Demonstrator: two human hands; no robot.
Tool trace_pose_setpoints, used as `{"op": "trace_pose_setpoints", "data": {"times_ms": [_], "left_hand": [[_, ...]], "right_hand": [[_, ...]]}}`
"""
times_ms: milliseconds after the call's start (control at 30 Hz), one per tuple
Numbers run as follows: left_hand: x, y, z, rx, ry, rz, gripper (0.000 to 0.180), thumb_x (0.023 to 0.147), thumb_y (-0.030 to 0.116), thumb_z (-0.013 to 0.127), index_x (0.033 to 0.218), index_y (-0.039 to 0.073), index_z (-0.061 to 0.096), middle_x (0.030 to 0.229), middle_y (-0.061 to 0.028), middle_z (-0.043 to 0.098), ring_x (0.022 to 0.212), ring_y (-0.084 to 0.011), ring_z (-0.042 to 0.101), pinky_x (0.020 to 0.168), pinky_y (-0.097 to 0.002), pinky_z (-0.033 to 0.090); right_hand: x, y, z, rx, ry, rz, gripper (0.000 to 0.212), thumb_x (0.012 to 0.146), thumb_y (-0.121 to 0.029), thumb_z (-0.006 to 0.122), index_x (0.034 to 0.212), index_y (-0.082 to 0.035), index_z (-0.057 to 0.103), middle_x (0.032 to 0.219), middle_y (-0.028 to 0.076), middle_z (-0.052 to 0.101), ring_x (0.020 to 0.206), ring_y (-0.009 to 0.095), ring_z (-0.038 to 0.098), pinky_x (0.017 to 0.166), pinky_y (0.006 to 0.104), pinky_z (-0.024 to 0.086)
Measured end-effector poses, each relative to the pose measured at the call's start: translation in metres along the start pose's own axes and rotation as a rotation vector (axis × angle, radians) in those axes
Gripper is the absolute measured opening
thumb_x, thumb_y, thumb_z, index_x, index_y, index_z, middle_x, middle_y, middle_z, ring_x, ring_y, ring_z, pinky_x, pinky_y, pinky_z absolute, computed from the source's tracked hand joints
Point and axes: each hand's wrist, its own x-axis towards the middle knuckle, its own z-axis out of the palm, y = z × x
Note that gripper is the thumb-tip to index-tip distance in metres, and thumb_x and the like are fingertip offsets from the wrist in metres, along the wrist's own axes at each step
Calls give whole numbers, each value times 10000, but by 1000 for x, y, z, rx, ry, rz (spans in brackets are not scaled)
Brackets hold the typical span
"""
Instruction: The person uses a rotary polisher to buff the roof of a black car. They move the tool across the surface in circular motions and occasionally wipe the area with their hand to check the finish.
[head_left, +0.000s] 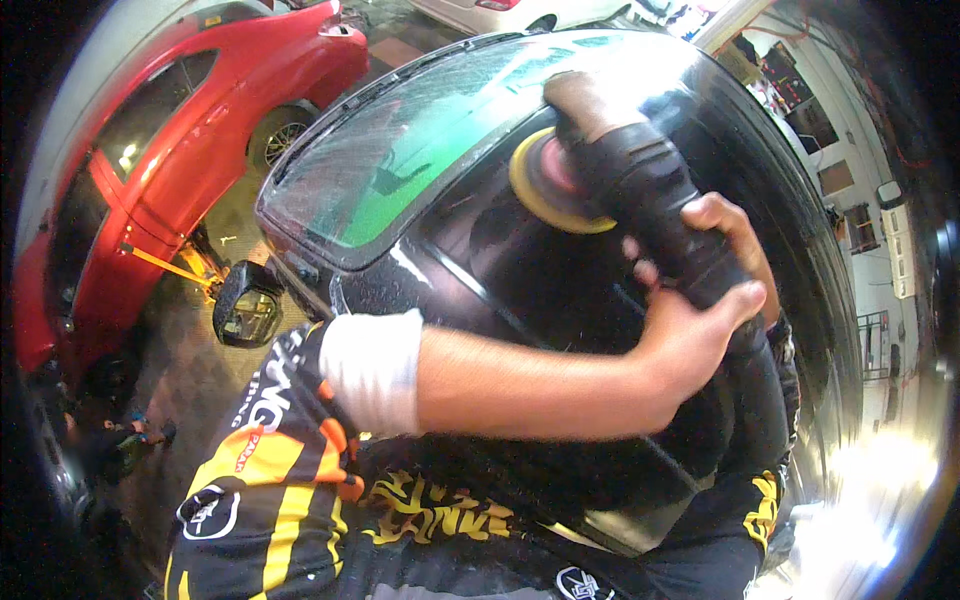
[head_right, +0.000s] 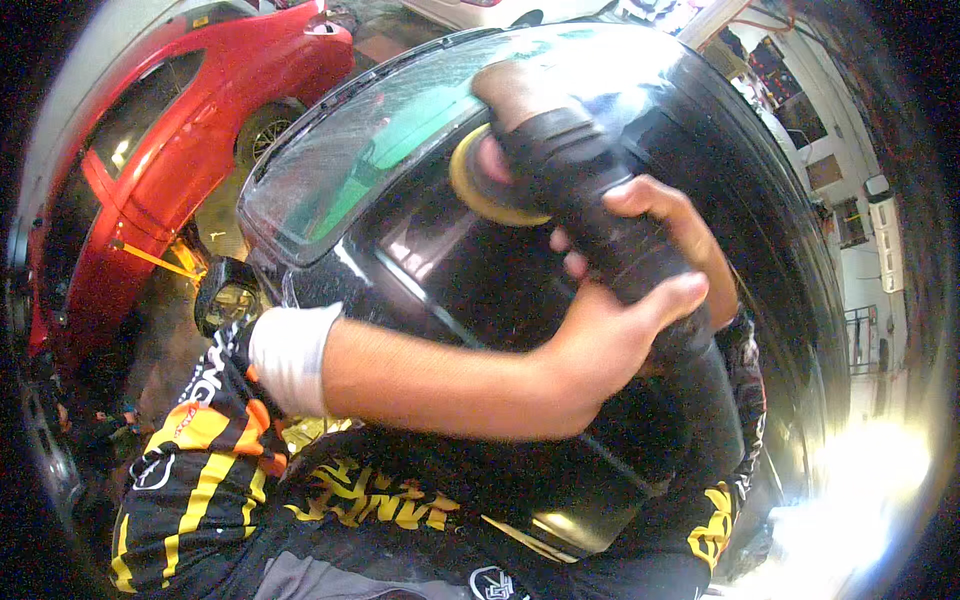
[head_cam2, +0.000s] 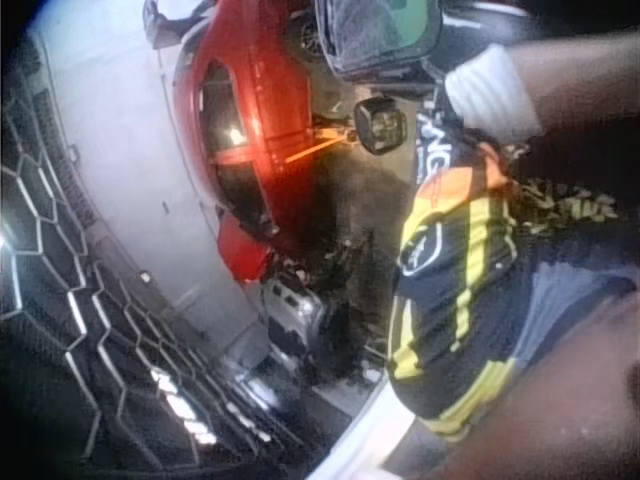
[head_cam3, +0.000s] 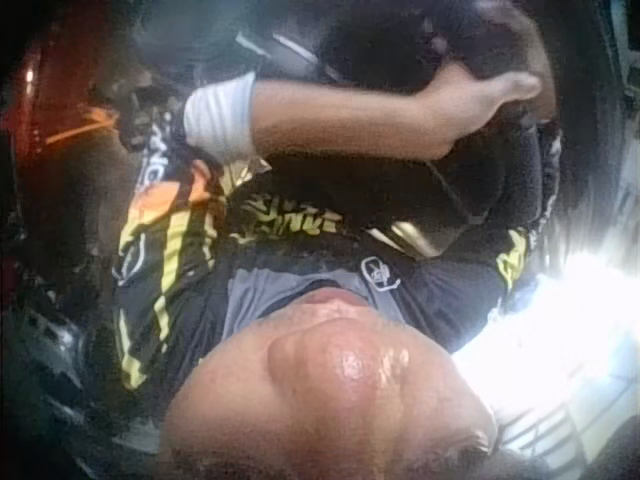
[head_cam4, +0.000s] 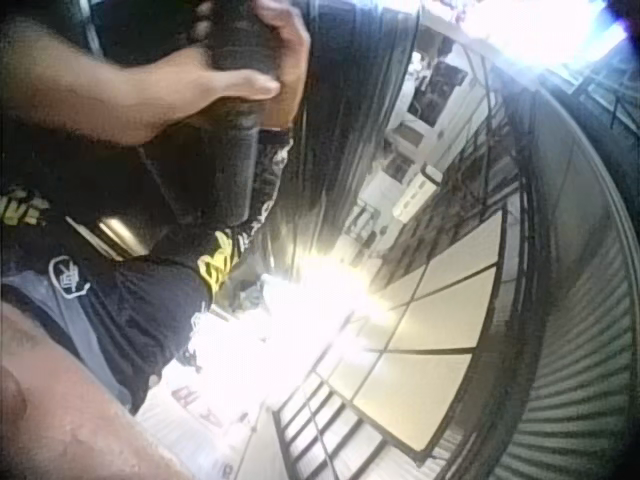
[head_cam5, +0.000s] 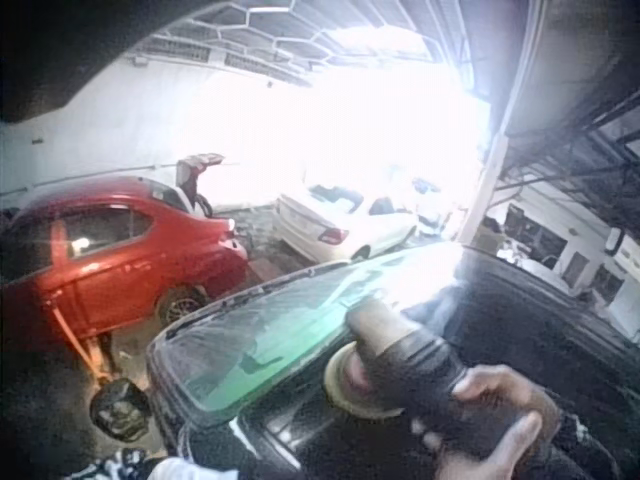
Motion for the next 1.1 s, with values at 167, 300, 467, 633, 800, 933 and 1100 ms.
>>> {"op": "trace_pose_setpoints", "data": {"times_ms": [167,300,467,633,800,933,1100], "left_hand": [[151,7,27,-68,-59,-107,578,824,371,736,1250,36,536,1008,-116,664,865,-287,699,786,-446,570],[273,28,24,-168,-44,-28,470,834,338,703,1149,15,572,896,-154,687,717,-322,697,682,-511,576],[309,49,7,-227,-147,-116,341,862,341,661,1043,57,605,810,-122,671,661,-314,686,647,-548,557],[188,46,0,-196,-115,-223,316,884,373,661,1023,94,610,805,-98,665,667,-283,685,692,-528,574],[31,32,-32,-207,-15,-33,538,870,362,735,1280,118,486,1056,-45,613,909,-193,680,738,-410,589],[-54,17,-32,-208,-10,48,613,923,381,735,1361,94,415,1212,-51,508,1097,-161,583,936,-332,519],[-99,13,-44,-312,-120,25,686,944,374,726,1435,71,357,1289,-59,463,1237,-164,499,1051,-353,443]], "right_hand": [[118,-3,-42,255,830,-1162,600,976,-547,311,1088,-91,685,967,182,713,566,309,619,446,360,456],[204,-78,-140,277,536,-974,595,971,-540,302,1077,-95,683,974,190,708,581,326,618,481,371,468],[180,-107,-154,-79,223,-747,511,952,-485,391,1104,-91,679,960,172,708,638,301,639,561,366,501],[159,-47,-91,-21,563,-881,442,933,-431,480,1132,-87,674,946,154,708,695,276,660,641,360,533],[45,-28,6,-94,87,2,445,899,-382,659,1180,-37,648,977,143,710,823,243,692,813,366,572],[-8,-4,62,-59,1,212,419,850,-317,704,1095,20,658,934,147,713,785,239,704,734,360,595],[-13,16,85,-251,-286,94,360,852,-214,694,1135,0,633,881,120,667,782,238,697,724,343,591]]}}
